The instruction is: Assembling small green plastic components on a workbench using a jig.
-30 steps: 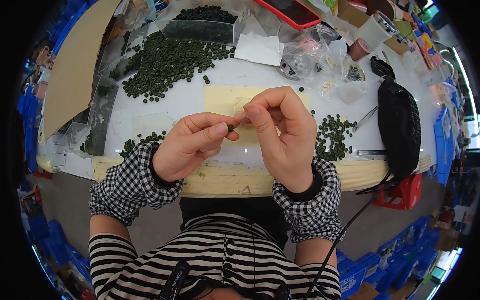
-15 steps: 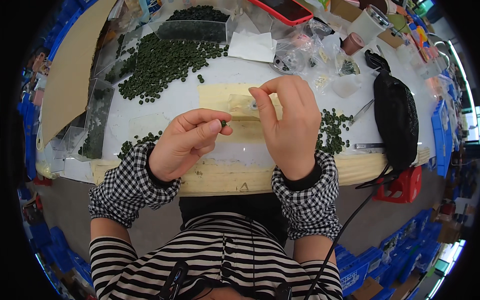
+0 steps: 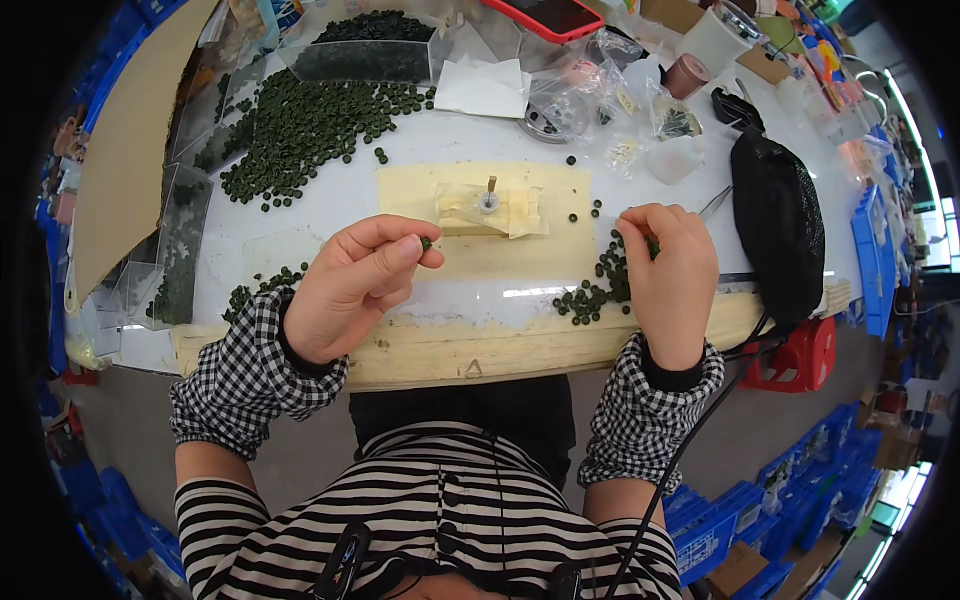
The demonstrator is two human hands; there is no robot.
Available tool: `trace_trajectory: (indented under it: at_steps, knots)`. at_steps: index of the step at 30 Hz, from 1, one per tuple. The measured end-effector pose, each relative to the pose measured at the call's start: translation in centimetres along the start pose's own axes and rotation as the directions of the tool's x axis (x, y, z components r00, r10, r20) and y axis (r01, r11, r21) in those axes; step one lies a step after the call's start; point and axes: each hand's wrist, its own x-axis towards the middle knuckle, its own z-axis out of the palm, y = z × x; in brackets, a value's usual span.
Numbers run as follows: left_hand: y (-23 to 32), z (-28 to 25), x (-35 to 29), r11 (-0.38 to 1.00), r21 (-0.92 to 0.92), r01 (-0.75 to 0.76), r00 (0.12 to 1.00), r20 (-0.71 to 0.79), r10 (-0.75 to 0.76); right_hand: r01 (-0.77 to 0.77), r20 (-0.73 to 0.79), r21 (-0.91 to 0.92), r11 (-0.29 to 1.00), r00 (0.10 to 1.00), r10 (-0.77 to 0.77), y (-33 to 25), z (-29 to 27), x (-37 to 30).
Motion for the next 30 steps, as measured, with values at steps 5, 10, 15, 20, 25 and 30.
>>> trace_trajectory:
  at_steps: [5,10,15,20,25,30]
  knots:
    - [-0.2,-0.1,0.2,1.0,-0.005,0.004,1.0,-0.012,-0.004,0.111,0.018,0.063,0.992,0.994,-0.112,-0.6,1.2,0.4]
    - [-0.1,-0.2,0.2,1.0,-0.014,0.009,1.0,-0.022,-0.009,0.187,0.049,0.037,0.982,0.981,-0.189,-0.7,2.3,0.9]
    - [-0.1,-0.2,0.1,1.0,-0.017,-0.009,1.0,0.008,0.01,0.162,-0.053,0.169,0.972,0.987,-0.155,-1.9,1.8,0.7]
    - [-0.3,-0.2,0.0,1.0,-0.011,-0.006,1.0,0.0,0.006,0.211,-0.141,0.478,0.853,0.977,-0.162,-6.4,2.2,-0.8]
    - [-0.6,-0.2,0.1,0.999,-0.034,-0.008,0.999,0.034,0.009,0.14,-0.086,0.667,0.732,0.99,-0.111,-8.0,3.4,-1.3]
    - [-0.5,-0.1,-0.1,1.0,-0.027,0.002,0.999,0.038,-0.001,0.058,-0.023,0.752,0.657,0.998,-0.062,-8.0,4.3,-1.6]
